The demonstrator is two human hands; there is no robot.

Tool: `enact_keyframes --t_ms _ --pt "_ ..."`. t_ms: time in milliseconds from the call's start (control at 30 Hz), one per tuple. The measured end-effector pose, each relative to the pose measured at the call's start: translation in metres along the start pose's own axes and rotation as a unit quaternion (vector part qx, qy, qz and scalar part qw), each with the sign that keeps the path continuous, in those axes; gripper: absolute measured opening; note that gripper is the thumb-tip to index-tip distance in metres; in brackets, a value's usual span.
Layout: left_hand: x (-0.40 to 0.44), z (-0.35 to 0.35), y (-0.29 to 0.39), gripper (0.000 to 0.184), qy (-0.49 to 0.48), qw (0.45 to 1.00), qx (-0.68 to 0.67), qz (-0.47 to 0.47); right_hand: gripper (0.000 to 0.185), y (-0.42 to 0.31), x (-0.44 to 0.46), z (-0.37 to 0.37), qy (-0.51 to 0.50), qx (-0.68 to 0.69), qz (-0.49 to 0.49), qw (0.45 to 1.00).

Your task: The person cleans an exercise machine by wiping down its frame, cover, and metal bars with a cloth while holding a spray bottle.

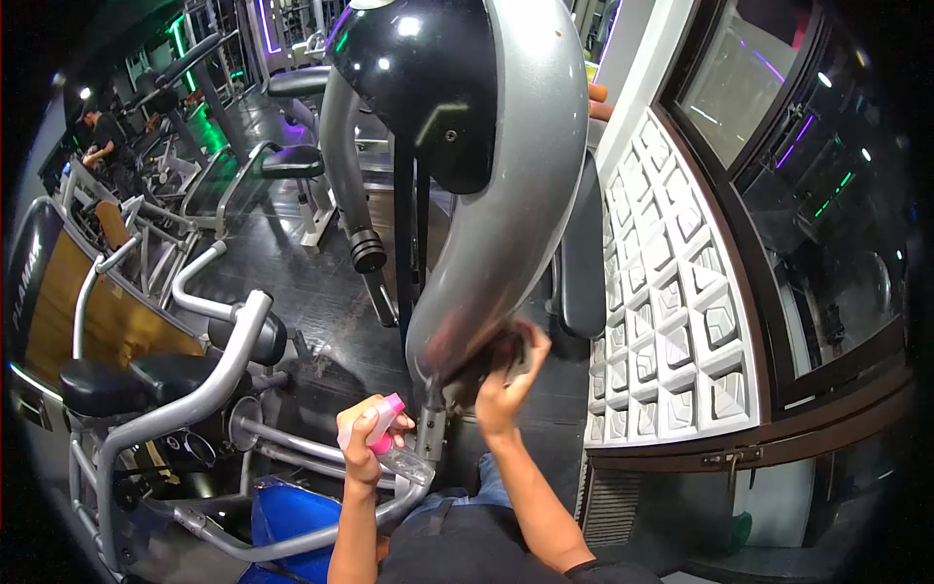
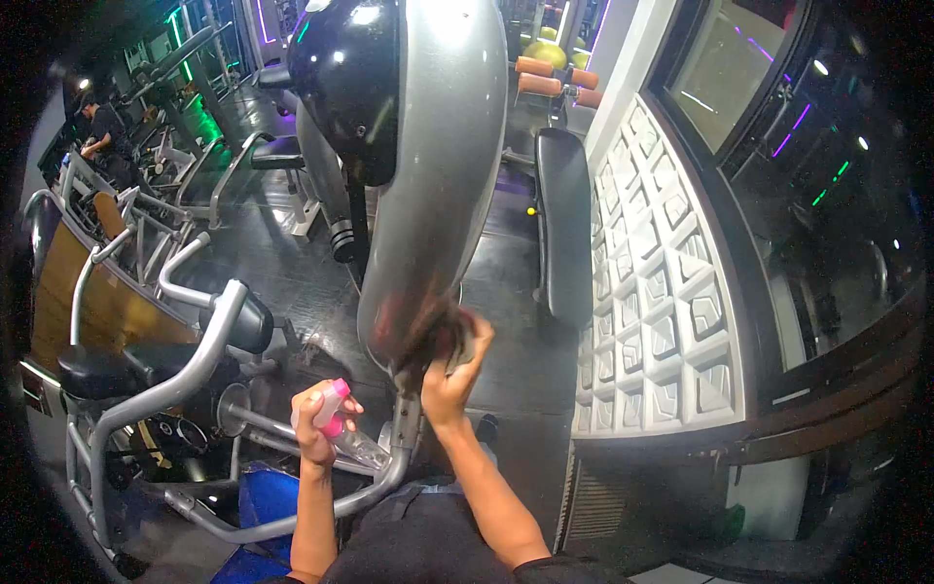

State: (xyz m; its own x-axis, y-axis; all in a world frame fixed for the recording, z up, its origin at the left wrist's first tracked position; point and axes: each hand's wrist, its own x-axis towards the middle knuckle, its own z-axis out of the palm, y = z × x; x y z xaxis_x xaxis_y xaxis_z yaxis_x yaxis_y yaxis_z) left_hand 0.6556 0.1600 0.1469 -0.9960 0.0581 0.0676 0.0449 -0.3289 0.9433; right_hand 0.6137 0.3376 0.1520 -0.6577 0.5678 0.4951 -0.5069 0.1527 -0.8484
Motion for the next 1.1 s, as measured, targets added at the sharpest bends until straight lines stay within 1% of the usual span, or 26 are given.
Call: enact_keyframes --t_ms 33,100,133,167,200,233,267,333,400,467,533,567,600,633,667,733,800,833,867,933,967,1033,1067,1100 --pt "-0.001 -0.001 -0.001 0.044 0.002 1.000 0.001 0.001 0.032 -0.010 0.010 0.003 -0.004 -0.001 -0.001 1.000" --pt "-0.004 -0.002 -0.002 0.044 0.008 1.000 -0.002 0.003 0.032 -0.022 0.022 0.007 0.059 -0.021 -0.078 0.995" --pt "-0.005 -0.003 -0.003 0.044 0.012 1.000 -0.004 0.004 0.032 -0.019 0.019 0.006 0.054 -0.022 -0.079 0.995" --pt "-0.006 -0.004 -0.003 0.044 0.014 1.000 -0.006 0.005 0.034 -0.011 0.013 0.003 0.044 -0.096 -0.161 0.981" --pt "-0.006 -0.006 -0.004 0.044 0.017 1.000 -0.009 0.006 0.037 -0.001 0.006 -0.001 0.033 -0.167 -0.243 0.955" --pt "-0.006 -0.008 -0.005 0.044 0.013 1.000 -0.011 0.003 0.045 0.016 -0.006 -0.013 -0.031 -0.195 -0.272 0.942" --pt "-0.006 -0.009 -0.006 0.044 0.009 1.000 -0.012 -0.002 0.048 0.030 -0.021 -0.022 -0.061 -0.249 -0.283 0.924" --pt "-0.005 -0.006 -0.003 0.045 0.019 1.000 -0.014 -0.002 0.051 0.043 -0.042 -0.034 -0.160 -0.252 -0.255 0.920" --pt "-0.002 -0.006 -0.001 0.045 0.029 0.999 -0.015 -0.001 0.056 0.038 -0.045 -0.044 -0.258 -0.302 -0.256 0.882" --pt "-0.001 -0.010 -0.001 0.046 0.025 1.000 -0.004 0.006 0.054 0.020 -0.031 -0.041 -0.266 -0.313 -0.278 0.868" --pt "-0.001 -0.013 -0.001 0.046 0.030 0.999 -0.009 0.005 0.046 -0.008 -0.010 -0.031 -0.230 -0.309 -0.322 0.865" --pt "0.000 -0.015 -0.002 0.046 0.033 0.999 -0.009 0.005 0.038 -0.025 0.005 -0.022 -0.185 -0.304 -0.363 0.861" --pt "0.000 -0.017 -0.002 0.046 0.036 0.999 -0.013 0.004 0.036 -0.046 0.022 -0.014 -0.154 -0.311 -0.399 0.849" --pt "-0.001 -0.018 -0.003 0.046 0.035 0.999 -0.015 0.008 0.038 -0.066 0.036 -0.007 -0.142 -0.340 -0.400 0.839" --pt "-0.001 -0.020 -0.003 0.046 0.035 0.999 -0.016 0.013 0.037 -0.091 0.046 -0.002 -0.163 -0.385 -0.391 0.820" --pt "-0.001 -0.023 -0.003 0.046 0.039 0.999 -0.017 0.012 0.046 -0.114 0.059 0.008 -0.246 -0.427 -0.377 0.784" --pt "-0.002 -0.026 -0.005 0.046 0.042 0.999 -0.019 0.011 0.044 -0.125 0.055 0.023 -0.310 -0.483 -0.370 0.731" --pt "-0.002 -0.029 -0.006 0.045 0.036 0.999 -0.032 0.012 0.040 -0.114 0.049 0.030 -0.348 -0.510 -0.378 0.690" --pt "-0.001 -0.031 -0.007 0.045 0.029 0.998 -0.045 0.014 0.032 -0.106 0.041 0.041 -0.367 -0.527 -0.389 0.660" --pt "-0.001 -0.030 -0.003 0.044 0.031 0.998 -0.048 0.015 0.023 -0.088 0.025 0.060 -0.444 -0.569 -0.384 0.576" --pt "-0.002 -0.030 -0.001 0.044 0.033 0.998 -0.048 0.016 0.023 -0.083 0.024 0.065 -0.446 -0.568 -0.385 0.575" --pt "-0.005 -0.033 0.001 0.044 0.031 0.998 -0.047 0.021 0.017 -0.083 0.027 0.081 -0.467 -0.568 -0.415 0.536" --pt "-0.006 -0.034 0.002 0.044 0.028 0.998 -0.044 0.027 0.015 -0.091 0.036 0.081 -0.502 -0.576 -0.393 0.512" --pt "-0.007 -0.036 0.002 0.044 0.033 0.998 -0.046 0.026 0.015 -0.099 0.049 0.086 -0.519 -0.575 -0.369 0.514"
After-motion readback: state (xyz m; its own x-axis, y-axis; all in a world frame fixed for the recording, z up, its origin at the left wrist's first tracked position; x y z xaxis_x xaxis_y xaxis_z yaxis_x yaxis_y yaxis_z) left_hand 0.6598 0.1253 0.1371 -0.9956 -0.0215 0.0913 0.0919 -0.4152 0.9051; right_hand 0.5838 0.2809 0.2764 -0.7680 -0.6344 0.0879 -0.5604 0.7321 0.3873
